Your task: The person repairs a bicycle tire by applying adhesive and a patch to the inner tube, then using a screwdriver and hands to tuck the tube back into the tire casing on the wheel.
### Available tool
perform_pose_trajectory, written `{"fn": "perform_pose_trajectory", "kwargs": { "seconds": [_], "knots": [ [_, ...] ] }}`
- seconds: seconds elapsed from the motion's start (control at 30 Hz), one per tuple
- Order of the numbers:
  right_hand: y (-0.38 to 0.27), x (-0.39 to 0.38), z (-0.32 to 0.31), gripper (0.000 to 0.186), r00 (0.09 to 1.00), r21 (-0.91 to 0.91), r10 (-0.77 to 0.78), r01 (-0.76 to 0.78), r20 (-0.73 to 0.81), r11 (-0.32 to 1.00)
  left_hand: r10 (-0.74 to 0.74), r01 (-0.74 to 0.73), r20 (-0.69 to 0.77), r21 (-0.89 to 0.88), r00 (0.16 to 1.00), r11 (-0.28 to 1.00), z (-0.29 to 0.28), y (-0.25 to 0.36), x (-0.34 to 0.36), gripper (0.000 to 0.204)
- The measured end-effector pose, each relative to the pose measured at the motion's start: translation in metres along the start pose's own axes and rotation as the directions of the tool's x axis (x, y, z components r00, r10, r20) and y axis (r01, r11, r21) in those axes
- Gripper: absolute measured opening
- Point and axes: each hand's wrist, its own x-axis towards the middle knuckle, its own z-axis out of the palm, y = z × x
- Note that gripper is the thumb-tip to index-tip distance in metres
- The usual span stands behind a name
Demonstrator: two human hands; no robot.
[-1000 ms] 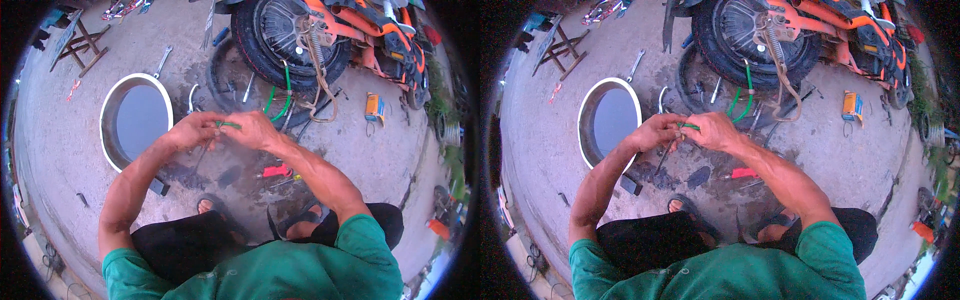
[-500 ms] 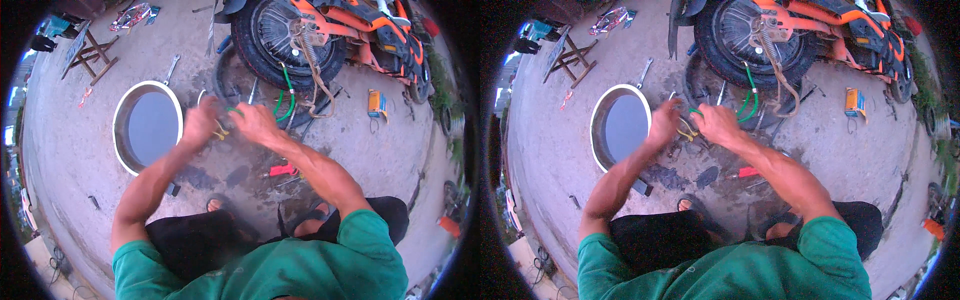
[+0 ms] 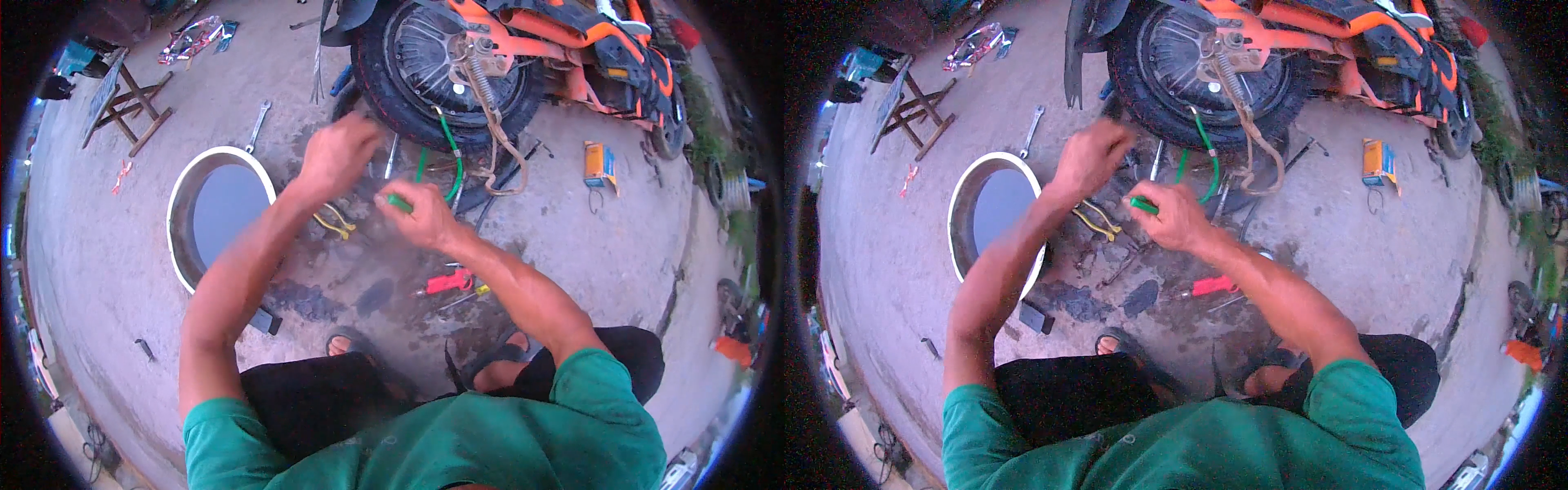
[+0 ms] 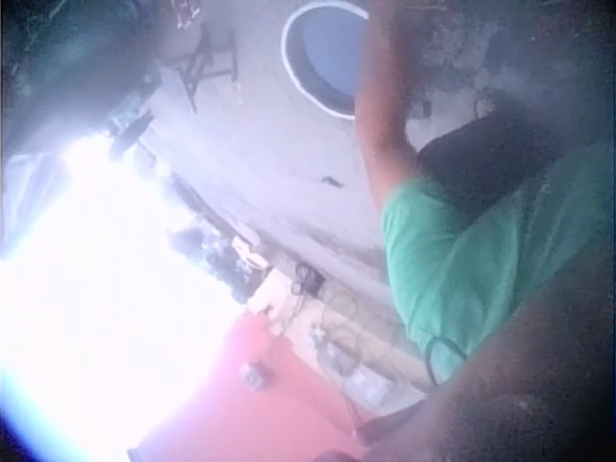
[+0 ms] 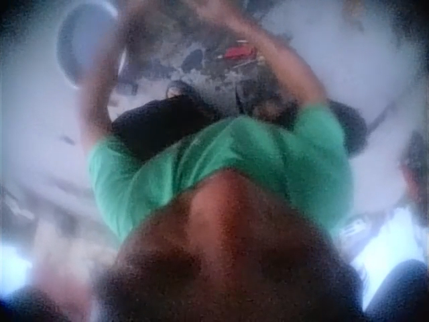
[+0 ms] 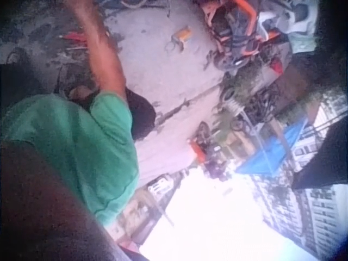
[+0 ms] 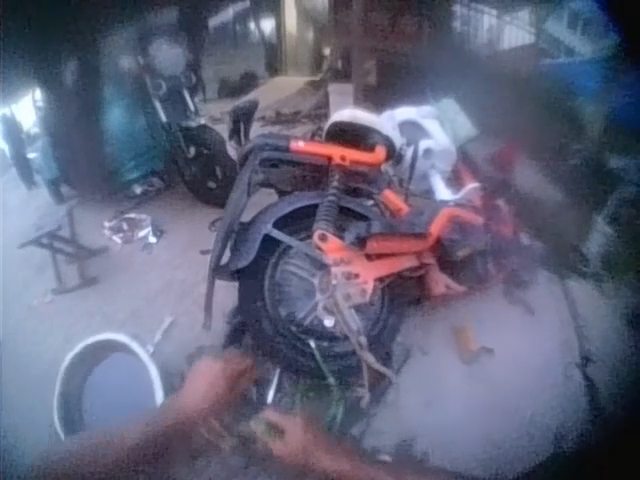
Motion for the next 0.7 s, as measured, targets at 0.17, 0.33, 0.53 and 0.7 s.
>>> {"fn": "perform_pose_trajectory", "kwargs": {
  "seconds": [0.17, 0.33, 0.53, 0.7],
  "knots": [
    [0.000, -0.004, -0.008, 0.016, 0.999, 0.006, -0.037, 0.037, 0.021, 0.999, 0.428, -0.420, -0.062, 0.109, 0.902, 0.901, 0.028, 0.045, 0.077, 0.022],
    [-0.002, -0.011, -0.022, 0.022, 0.995, 0.103, -0.096, 0.094, 0.018, 0.990, 0.522, -0.521, 0.061, 0.235, 0.851, 0.821, 0.040, 0.039, 0.090, 0.025],
    [-0.023, -0.012, -0.047, 0.051, 0.952, -0.182, -0.300, 0.305, 0.052, 0.935, 0.558, -0.558, 0.039, 0.113, 0.829, 0.822, 0.047, 0.030, 0.093, 0.024],
    [-0.036, -0.002, -0.080, 0.055, 0.942, -0.134, -0.061, 0.111, 0.331, 0.985, 0.563, -0.563, 0.006, 0.050, 0.826, 0.825, 0.044, 0.022, 0.092, 0.027]
  ]
}}
